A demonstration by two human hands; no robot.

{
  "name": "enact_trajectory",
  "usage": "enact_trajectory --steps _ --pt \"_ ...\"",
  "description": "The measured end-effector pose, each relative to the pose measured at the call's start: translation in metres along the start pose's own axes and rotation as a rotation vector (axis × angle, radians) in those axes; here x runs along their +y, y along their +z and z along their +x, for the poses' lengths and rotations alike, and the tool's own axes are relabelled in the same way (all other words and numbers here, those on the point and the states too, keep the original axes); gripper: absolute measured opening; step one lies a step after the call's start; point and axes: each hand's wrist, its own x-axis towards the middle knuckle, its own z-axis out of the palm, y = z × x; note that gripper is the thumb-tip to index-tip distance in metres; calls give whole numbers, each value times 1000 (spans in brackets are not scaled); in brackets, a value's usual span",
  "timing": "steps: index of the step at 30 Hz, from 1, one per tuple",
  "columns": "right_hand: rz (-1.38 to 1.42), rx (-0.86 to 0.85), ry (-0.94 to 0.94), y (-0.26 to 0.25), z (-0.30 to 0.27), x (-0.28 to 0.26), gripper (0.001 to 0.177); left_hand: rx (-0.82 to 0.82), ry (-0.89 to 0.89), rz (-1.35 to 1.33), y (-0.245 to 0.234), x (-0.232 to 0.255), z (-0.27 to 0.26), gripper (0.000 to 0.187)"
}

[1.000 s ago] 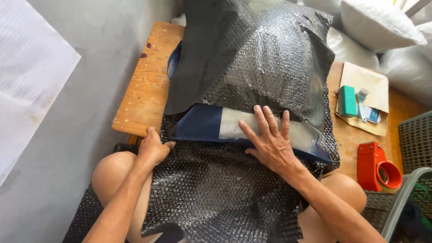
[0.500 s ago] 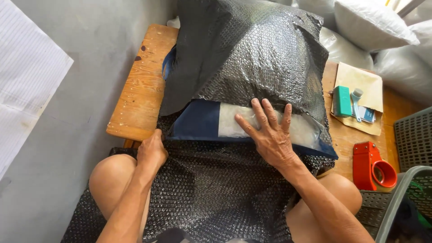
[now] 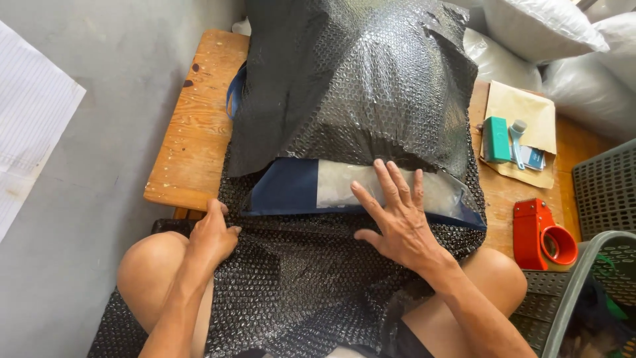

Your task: The person wraps a rectangular item with a black bubble mailer, folding the sides and securing the seams with clear tape. They smooth the surface and adjust the package to ensure it is properly sealed.

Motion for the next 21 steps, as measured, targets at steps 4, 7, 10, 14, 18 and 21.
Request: enact_trajectory --steps 4,7,10,14,18,21 --pt "189 -180 -21 -53 -49 6 88 -92 -22 -84 -12 5 -27 39" --pt "208 -468 40 -58 -107 29 82 -115 -24 -107 -7 5 -49 29" --pt "52 -836 97 -54 -166 51 82 -275 43 -172 26 -14 -65 52" --pt "459 -757 54 -77 -184 59 71 -549 -188 -647 60 -43 -88 43" --pt "466 -901 69 -88 -185 65 83 -726 -169 -989 72 -103 -84 42" --pt "431 -801 58 -84 -191 75 78 -800 83 -1128 30 -113 -84 57"
